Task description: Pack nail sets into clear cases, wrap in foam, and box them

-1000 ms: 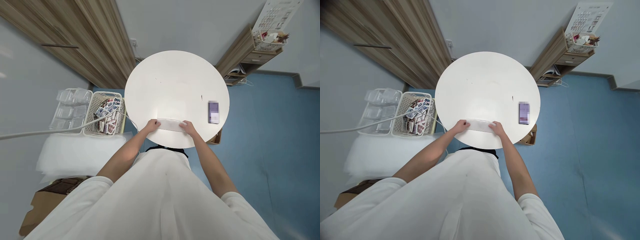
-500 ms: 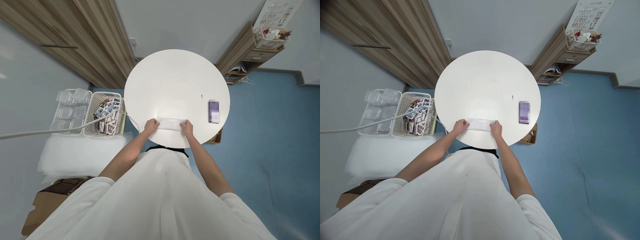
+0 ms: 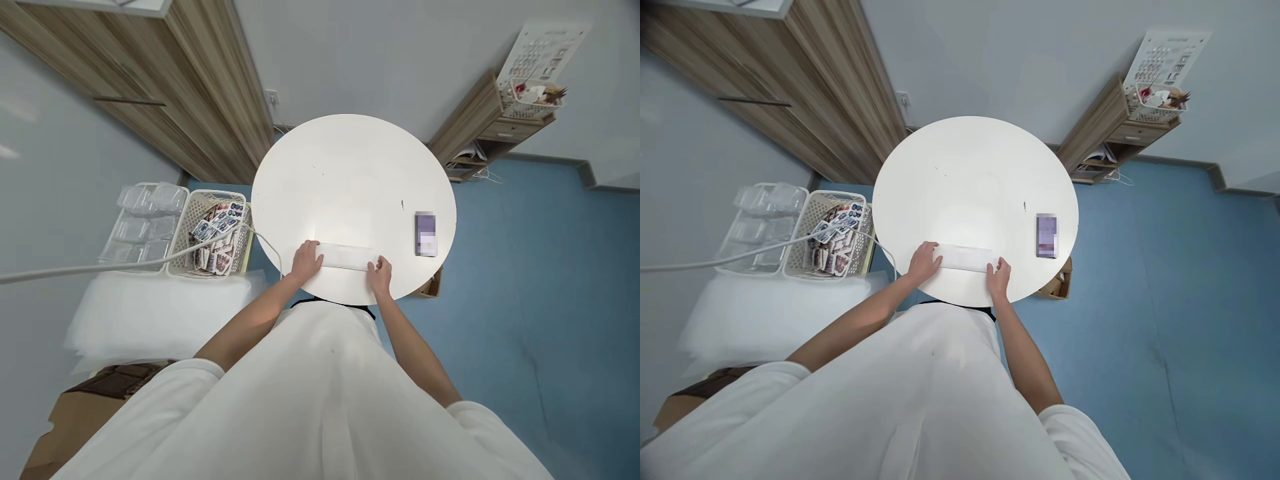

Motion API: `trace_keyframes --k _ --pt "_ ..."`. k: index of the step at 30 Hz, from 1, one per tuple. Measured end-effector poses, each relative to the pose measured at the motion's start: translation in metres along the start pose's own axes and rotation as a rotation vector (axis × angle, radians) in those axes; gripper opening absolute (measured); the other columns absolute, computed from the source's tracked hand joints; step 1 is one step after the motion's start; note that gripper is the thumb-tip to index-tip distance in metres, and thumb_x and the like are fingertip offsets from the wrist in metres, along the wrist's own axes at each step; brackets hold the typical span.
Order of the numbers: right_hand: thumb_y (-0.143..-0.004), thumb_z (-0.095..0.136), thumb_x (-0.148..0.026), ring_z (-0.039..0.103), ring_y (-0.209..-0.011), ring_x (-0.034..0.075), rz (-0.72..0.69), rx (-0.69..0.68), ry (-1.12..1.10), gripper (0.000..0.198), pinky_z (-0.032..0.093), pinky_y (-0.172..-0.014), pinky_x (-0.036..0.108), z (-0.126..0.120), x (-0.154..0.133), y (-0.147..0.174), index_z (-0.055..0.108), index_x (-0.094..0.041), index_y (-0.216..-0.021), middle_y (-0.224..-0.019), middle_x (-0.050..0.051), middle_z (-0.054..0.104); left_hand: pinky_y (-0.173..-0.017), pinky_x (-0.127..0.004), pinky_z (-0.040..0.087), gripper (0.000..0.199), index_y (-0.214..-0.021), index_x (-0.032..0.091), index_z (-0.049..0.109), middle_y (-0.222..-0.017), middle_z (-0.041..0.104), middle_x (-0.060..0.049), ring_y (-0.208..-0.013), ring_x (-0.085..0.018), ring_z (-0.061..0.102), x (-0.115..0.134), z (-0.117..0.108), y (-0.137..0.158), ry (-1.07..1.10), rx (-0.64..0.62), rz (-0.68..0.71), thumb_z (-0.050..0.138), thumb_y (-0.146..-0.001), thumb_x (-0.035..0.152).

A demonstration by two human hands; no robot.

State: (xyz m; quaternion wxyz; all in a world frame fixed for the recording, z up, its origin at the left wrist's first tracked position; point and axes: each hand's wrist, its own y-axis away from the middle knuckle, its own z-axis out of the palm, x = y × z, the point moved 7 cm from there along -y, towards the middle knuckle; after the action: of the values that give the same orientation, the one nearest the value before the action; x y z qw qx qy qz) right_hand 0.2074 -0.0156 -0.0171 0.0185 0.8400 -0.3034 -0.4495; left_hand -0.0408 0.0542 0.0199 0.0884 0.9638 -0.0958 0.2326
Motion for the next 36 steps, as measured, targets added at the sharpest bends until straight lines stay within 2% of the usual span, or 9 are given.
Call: trace_keyframes --k 4,7,12,15,18,23,28,31,36 --pt "-0.077 0.048 -0.038 0.049 -0.104 0.022 -0.024 -0.069 0.059 0.058 0.04 -0.093 0.036 0.005 -0.009 -0.007 0.037 -0.014 -0.129 -0.123 0.015 0.043 -0.094 -0.039 0.033 0.04 -0.12 0.021 0.047 -0.128 0.045 -0.011 -0.117 -0.027 0.041 0.044 0.01 0.007 -0.112 -0.078 0.37 0.048 -0.081 0.032" --pt "-0.073 0.053 -0.037 0.045 -0.113 0.025 -0.039 -0.144 0.116 0.063 0.038 -0.097 0.039 0.014 -0.022 -0.015 0.036 -0.016 -0.13 -0.126 0.014 0.043 -0.099 -0.042 0.027 0.046 -0.125 0.025 0.044 -0.139 0.036 -0.01 -0.125 -0.028 0.033 0.06 0.024 0.011 -0.173 -0.14 0.485 0.05 -0.08 0.034" --pt "-0.066 0.062 -0.038 0.048 -0.114 0.023 0.093 -0.265 0.07 0.076 0.044 -0.09 0.034 0.025 -0.031 -0.023 0.031 -0.017 -0.132 -0.131 0.013 0.044 -0.101 -0.047 0.021 0.055 -0.131 0.027 0.039 -0.143 0.03 -0.01 -0.129 -0.029 0.027 0.059 0.039 0.012 -0.224 -0.224 0.45 0.052 -0.079 0.039" --pt "-0.067 0.061 -0.039 0.059 -0.093 0.019 0.153 -0.297 -0.071 0.055 0.048 -0.074 0.029 0.025 -0.033 -0.024 0.049 -0.017 -0.115 -0.113 0.011 0.059 -0.102 -0.052 0.017 0.06 -0.133 0.029 0.036 -0.145 0.027 -0.012 -0.13 -0.031 0.025 0.059 0.04 0.013 -0.229 -0.251 0.446 0.053 -0.078 0.044" --pt "-0.065 0.061 -0.04 0.06 -0.077 0.017 0.104 -0.334 -0.076 0.035 0.047 -0.065 0.028 0.021 -0.036 -0.021 0.057 -0.016 -0.091 -0.092 0.007 0.064 -0.102 -0.057 0.012 0.065 -0.134 0.033 0.035 -0.145 0.026 -0.012 -0.131 -0.033 0.022 0.063 0.041 0.014 -0.247 -0.277 0.444 0.056 -0.075 0.049" --pt "-0.063 0.06 -0.044 0.055 -0.074 0.016 0.054 -0.19 0.127 0.037 0.042 -0.063 0.028 0.008 -0.03 -0.018 0.053 -0.019 -0.089 -0.085 0.003 0.06 -0.1 -0.063 0.005 0.075 -0.134 0.032 0.035 -0.146 0.024 -0.014 -0.132 -0.038 0.018 0.07 0.045 0.016 -0.261 -0.306 0.413 0.063 -0.068 0.053" --pt "-0.07 0.05 -0.038 0.05 -0.062 0.013 0.017 -0.166 0.078 0.018 0.04 -0.06 0.026 0.016 -0.04 -0.016 0.05 -0.021 -0.074 -0.069 -0.001 0.054 -0.1 -0.064 0.007 0.072 -0.133 0.031 0.036 -0.146 0.021 -0.014 -0.133 -0.038 0.016 0.066 0.048 0.016 -0.14 -0.329 0.365 0.059 -0.07 0.056" --pt "-0.069 0.05 -0.035 0.051 -0.063 0.013 -0.054 -0.209 0.031 0.015 0.042 -0.063 0.026 0.028 -0.058 -0.012 0.051 -0.021 -0.074 -0.069 -0.002 0.056 -0.103 -0.059 0.011 0.065 -0.135 0.028 0.032 -0.147 0.021 -0.012 -0.134 -0.033 0.017 0.055 0.048 0.013 -0.002 -0.336 0.284 0.046 -0.078 0.055" --pt "-0.072 0.048 -0.03 0.058 -0.066 0.012 0.01 -0.404 -0.088 0.02 0.047 -0.068 0.027 0.053 -0.066 -0.004 0.057 -0.02 -0.087 -0.079 0.001 0.062 -0.106 -0.051 0.016 0.065 -0.141 0.02 0.013 -0.146 0.024 -0.012 -0.134 -0.024 0.02 0.05 0.037 0.009 0.147 -0.305 0.273 0.036 -0.085 0.045"
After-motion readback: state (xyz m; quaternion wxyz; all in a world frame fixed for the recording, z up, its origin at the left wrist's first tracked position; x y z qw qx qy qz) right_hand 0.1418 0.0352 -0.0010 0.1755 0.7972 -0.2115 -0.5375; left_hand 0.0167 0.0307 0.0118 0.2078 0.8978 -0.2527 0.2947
